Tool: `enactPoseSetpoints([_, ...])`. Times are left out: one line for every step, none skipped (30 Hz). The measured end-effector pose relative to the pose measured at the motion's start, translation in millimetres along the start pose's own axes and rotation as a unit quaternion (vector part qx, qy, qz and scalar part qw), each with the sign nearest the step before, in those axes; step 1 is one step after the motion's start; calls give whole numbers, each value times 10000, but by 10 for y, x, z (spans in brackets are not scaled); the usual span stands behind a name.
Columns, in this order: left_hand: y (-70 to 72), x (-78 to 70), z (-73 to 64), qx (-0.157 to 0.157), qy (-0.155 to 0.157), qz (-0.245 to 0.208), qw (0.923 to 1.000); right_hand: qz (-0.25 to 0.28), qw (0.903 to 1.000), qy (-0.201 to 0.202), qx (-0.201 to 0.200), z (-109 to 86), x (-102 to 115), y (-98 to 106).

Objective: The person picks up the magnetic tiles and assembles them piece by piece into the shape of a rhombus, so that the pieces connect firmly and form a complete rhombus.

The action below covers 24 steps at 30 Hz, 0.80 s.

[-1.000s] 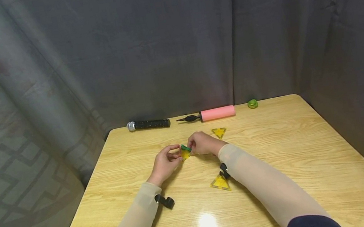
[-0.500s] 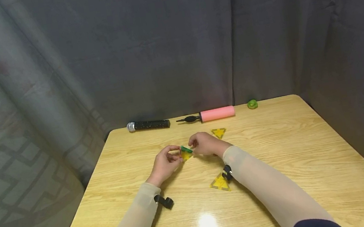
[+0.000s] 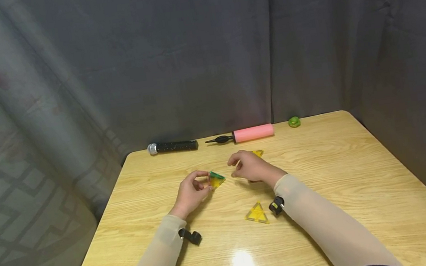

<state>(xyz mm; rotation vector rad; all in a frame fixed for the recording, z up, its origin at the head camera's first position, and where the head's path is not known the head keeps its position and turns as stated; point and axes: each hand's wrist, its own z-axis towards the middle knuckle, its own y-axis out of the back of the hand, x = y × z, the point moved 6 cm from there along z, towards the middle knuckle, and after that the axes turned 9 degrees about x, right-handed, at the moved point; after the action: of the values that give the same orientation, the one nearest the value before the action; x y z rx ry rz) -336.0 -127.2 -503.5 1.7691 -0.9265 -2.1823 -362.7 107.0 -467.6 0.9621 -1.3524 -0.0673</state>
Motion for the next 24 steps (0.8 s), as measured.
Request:
enactPoseSetpoints([1,3,-1,-3,2,-5,10000,35,10000,-4,-39,-29,-4,16])
enactPoseSetpoints([2,5,-2,-8,-1,-3,10000,74,10000,-12,-64,-60,-14,28])
enactPoseSetpoints([4,7,-3,-14,0,-3,10000,76,9999,-19,-89,-90,-18,39])
enactPoseSetpoints([6,8,-4,-24,-4,-1,10000,92,9999,-21,-105,-121,-27,45])
enactPoseSetpoints([9,8,-5,-38,-4,3,10000,74,9999,-21,-122,-149,-34,50])
enactPoseSetpoints([11,8,-5,-51,-6,8,10000,56,9999,-12,-126,-182,-39,54])
enactPoseSetpoints([13,7,-6,-53,-10,11,10000,4,9999,4,-136,-213,-49,58])
enactPoseSetpoints([14,5,-6,-58,-29,10,10000,-59,9999,15,-157,-245,-59,63])
enactPoseSetpoints([16,7,-5,-59,-25,14,10000,-123,9998,25,-181,-278,-69,69])
enactPoseSetpoints([17,7,-5,-62,-21,22,10000,-185,9996,17,-222,-310,-83,78])
enactPoseSetpoints([19,10,-6,-61,-8,23,10000,-276,9993,9,-270,-339,-97,88])
enactPoseSetpoints([22,11,-7,-61,-5,31,10000,-351,9989,-9,-320,-370,-113,100])
enactPoseSetpoints([26,14,-9,-64,7,41,10000,-437,9983,-38,-387,-398,-132,114])
enactPoseSetpoints([31,20,-11,-69,18,49,10000,-477,9979,-66,-436,-425,-151,126])
enactPoseSetpoints([38,26,-15,-80,52,67,9999,-510,9976,-70,-471,-446,-171,137])
enactPoseSetpoints([48,29,-20,-94,72,78,9999,-558,9972,-57,-504,-466,-186,146])
enactPoseSetpoints([57,34,-24,-102,83,84,9999,-629,9966,-40,-534,-485,-203,155])
enactPoseSetpoints([68,38,-28,-110,88,90,9999,-675,9962,-23,-558,-503,-220,162])
enactPoseSetpoints([79,46,-32,-115,110,92,9998,-695,9958,-13,-588,-518,-239,170])
enactPoseSetpoints([89,51,-37,-110,122,93,9998,-716,9956,-9,-601,-530,-258,176])
enactPoseSetpoints([101,57,-41,-108,139,94,9998,-720,9955,4,-614,-539,-276,180])
enactPoseSetpoints([112,64,-43,-105,148,88,9998,-721,9954,-3,-635,-549,-294,186])
enactPoseSetpoints([123,71,-46,-96,158,89,9998,-720,9952,-30,-662,-555,-316,193])
enactPoseSetpoints([133,79,-50,-83,172,92,9998,-725,9950,-34,-681,-560,-333,199])
